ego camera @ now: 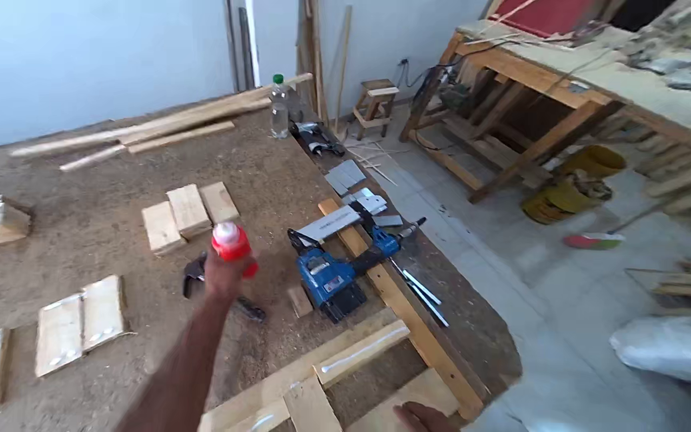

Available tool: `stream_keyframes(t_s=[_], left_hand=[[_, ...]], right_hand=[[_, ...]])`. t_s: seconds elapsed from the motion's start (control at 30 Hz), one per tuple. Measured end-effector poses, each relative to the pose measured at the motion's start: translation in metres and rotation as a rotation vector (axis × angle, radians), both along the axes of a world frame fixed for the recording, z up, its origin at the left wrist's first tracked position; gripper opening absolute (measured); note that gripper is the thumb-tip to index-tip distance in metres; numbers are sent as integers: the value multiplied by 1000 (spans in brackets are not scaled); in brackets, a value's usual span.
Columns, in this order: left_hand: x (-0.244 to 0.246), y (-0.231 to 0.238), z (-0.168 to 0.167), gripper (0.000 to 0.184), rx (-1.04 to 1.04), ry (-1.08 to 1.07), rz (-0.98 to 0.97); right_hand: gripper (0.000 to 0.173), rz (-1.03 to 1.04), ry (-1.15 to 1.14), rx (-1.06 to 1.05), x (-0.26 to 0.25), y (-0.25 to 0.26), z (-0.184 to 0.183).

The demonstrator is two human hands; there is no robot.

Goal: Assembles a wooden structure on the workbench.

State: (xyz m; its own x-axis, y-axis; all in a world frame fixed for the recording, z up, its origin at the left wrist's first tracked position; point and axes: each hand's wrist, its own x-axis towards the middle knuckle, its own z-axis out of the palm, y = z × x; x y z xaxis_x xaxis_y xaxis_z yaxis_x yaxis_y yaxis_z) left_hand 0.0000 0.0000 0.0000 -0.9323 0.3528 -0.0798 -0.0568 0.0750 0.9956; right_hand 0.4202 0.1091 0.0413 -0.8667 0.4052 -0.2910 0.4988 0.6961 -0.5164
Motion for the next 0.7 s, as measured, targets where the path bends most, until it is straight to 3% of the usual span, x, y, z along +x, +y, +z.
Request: stream_keyframes(t_s=[0.13, 0.23, 0.37, 0.47, 0.57, 0.7], left_hand=[[-50, 32, -55, 85, -74, -13, -33], [-49, 30, -66, 87, -150, 27, -53], [-49, 21, -65, 81, -224, 67, -75], [-48, 16, -59, 90, -357, 32, -85], [-4, -2, -32, 92, -472, -39, 14], [105, -45, -17, 73, -340, 20, 46]], right_hand=[[50, -276, -131, -4, 47, -5, -7], [53, -367, -159, 16, 54, 11, -15], [56, -350, -134, 90, 16, 63, -33], [60, -260, -287, 69, -29, 113, -53], [61, 7, -320, 135, -54, 155, -90], [35, 270, -63, 180, -63, 188, -111]])
